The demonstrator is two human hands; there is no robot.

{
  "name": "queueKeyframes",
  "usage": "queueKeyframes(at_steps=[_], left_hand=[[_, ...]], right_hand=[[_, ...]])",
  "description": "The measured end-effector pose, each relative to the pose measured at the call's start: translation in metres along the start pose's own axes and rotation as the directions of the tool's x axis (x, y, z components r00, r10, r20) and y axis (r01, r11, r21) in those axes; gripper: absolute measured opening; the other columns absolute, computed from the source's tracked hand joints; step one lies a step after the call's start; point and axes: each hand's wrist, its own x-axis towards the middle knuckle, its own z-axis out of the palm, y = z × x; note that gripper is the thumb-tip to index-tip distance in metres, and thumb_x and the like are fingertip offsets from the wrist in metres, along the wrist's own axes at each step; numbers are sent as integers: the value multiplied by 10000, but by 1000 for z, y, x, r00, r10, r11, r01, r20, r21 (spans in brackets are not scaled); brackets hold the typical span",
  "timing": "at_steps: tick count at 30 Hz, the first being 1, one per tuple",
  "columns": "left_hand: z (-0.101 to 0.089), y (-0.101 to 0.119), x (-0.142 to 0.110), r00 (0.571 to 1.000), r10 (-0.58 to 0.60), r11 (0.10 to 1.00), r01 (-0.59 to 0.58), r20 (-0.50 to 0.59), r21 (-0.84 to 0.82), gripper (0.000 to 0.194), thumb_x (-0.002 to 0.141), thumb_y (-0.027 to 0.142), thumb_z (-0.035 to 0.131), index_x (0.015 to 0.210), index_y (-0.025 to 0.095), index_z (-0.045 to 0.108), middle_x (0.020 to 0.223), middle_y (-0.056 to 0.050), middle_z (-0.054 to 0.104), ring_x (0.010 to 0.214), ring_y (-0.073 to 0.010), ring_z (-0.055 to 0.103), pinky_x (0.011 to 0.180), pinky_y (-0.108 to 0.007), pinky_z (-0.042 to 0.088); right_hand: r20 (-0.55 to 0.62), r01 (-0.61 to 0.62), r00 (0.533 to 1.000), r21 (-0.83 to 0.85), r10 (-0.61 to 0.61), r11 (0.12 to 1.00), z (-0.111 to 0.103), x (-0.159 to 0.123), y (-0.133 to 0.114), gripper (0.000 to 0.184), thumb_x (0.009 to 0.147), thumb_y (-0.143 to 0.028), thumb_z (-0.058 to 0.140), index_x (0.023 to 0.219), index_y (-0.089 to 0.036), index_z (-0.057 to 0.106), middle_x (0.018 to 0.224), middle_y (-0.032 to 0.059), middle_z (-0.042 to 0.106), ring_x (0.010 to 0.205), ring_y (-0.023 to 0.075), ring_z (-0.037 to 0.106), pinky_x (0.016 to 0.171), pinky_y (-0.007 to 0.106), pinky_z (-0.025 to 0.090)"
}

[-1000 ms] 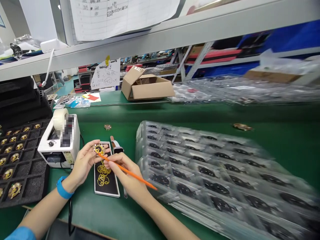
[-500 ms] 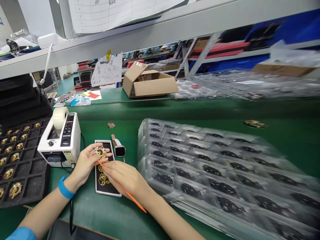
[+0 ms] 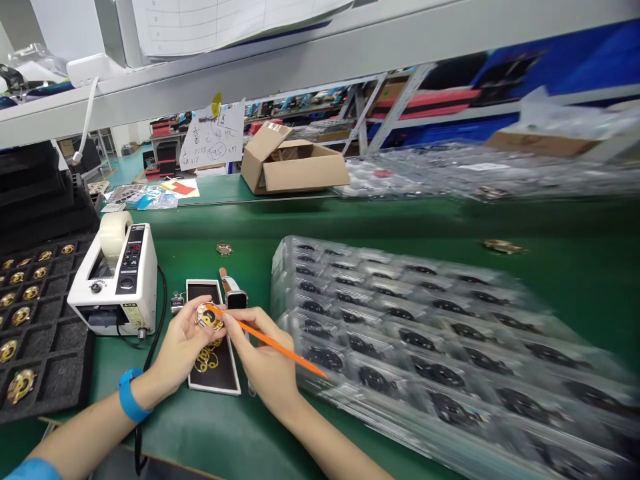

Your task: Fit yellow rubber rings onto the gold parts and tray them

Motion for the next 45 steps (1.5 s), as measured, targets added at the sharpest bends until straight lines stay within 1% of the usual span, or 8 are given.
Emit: queueKeyframes(at_steps=[3,7,10,17,20,25,33,45], left_hand=[[-1,-4,1,999,-35,998,34,-23,-43,462,724,303,723,1154,210,582,1174,-94,656,1166,-257,566,1001,-392,451],[-3,-2,3,994,-87,995,85,-58,-42,406,724,243,691,1119,205,603,1113,-92,686,1066,-236,624,921,-352,488],[-4,2,5,992,-111,993,107,-59,-57,394,700,215,692,1085,184,618,1029,-91,714,1000,-216,651,849,-303,511],[-5,5,9,994,-68,996,72,-84,44,332,650,237,761,936,130,632,817,-53,718,714,-155,693,645,-238,557],[-5,5,9,997,-34,992,42,-71,121,302,647,260,760,870,126,607,774,-62,719,656,-163,698,549,-214,544],[-5,4,9,998,6,972,9,-62,234,224,655,244,725,787,135,581,726,-62,708,619,-179,698,415,-175,478],[-6,2,9,986,120,941,-75,-118,330,173,686,240,673,806,142,596,713,-30,679,513,-118,630,445,-199,495],[2,-6,-2,985,167,845,-116,-52,521,488,673,45,503,1143,154,574,1015,-61,706,803,-129,676,666,-185,539]], right_hand=[[10,198,980,-52,-198,979,3,-1,5,95,867,-157,545,836,-215,614,767,40,705,704,168,676,630,275,545],[115,594,804,-140,-583,792,5,2,14,238,837,-17,497,943,-198,609,838,78,707,686,161,639,616,277,533],[190,685,728,-220,-659,694,4,4,16,229,832,-1,497,925,-181,605,849,100,703,668,166,622,588,283,515],[7,300,954,24,-300,954,-10,7,2,156,865,-61,518,864,-205,579,781,12,615,713,120,605,641,238,491],[-8,143,990,90,-143,986,-14,8,0,129,899,-142,495,869,-215,597,778,-2,590,681,114,578,622,242,470],[21,106,994,177,-112,979,-18,7,2,286,966,-205,345,941,-225,629,818,12,588,709,120,570,641,259,468],[113,423,905,-133,-411,896,-10,1,-3,197,929,-136,412,845,-173,586,672,6,545,550,99,512,491,208,400],[129,275,961,-363,-244,890,5,1,6,164,888,-170,470,810,-179,614,709,9,640,569,106,594,483,195,410]])
